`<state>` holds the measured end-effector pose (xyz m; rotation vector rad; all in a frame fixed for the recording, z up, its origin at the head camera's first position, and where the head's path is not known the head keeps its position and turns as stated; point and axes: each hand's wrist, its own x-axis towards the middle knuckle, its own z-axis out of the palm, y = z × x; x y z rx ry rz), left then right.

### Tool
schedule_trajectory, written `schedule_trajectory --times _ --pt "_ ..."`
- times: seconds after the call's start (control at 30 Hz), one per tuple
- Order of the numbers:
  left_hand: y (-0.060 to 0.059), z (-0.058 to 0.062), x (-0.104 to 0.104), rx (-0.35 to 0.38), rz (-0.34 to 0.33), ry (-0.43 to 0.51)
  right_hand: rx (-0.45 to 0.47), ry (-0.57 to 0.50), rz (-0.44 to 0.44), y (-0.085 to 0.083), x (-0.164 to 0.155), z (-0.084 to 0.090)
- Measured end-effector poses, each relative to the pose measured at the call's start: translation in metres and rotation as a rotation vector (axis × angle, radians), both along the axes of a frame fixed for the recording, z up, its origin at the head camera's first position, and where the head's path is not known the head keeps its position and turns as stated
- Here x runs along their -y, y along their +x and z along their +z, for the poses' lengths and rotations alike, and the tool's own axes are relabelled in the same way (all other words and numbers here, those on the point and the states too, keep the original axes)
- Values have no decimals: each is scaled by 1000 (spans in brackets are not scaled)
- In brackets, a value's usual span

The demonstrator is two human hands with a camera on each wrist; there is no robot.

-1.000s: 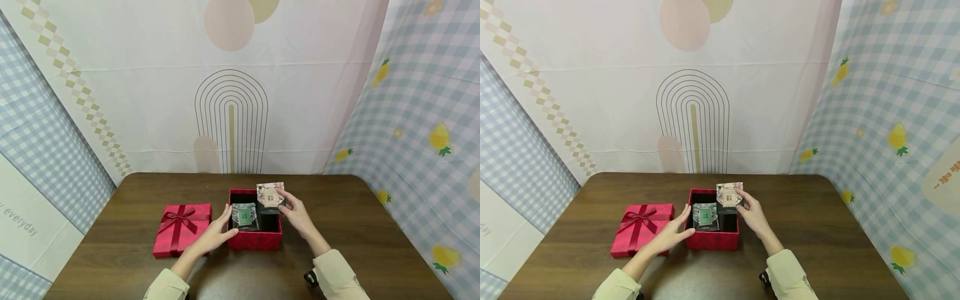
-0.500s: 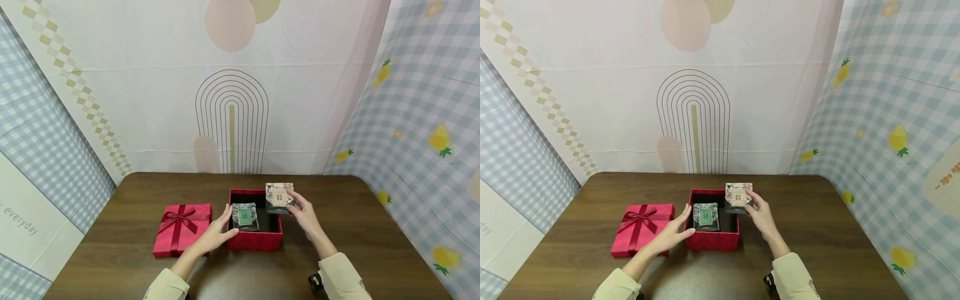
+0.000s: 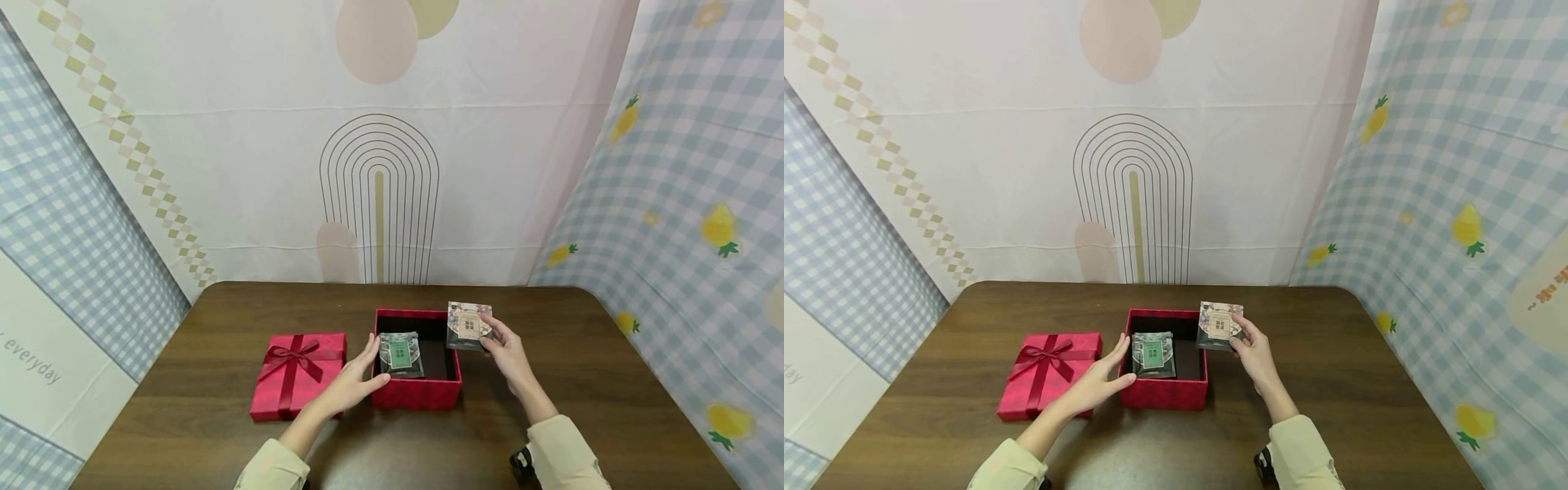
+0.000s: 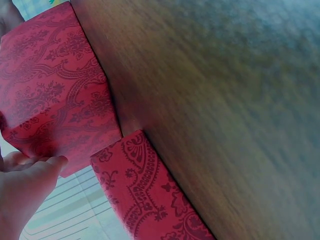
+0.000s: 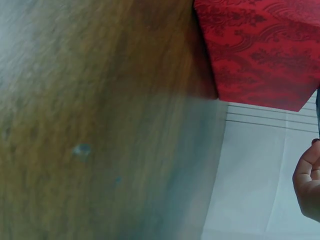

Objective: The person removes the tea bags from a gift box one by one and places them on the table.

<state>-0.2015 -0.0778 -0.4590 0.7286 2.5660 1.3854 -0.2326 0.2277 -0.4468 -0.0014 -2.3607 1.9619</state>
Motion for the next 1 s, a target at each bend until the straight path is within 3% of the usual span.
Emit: schedule_trajectory --times 0.57,1.0 --pt "0 0 1 -7 6 -20 96 8 4 -6 -24 -13" --pt "-1 -1 1 -3 -3 -10 93 221 120 -8 -28 -24"
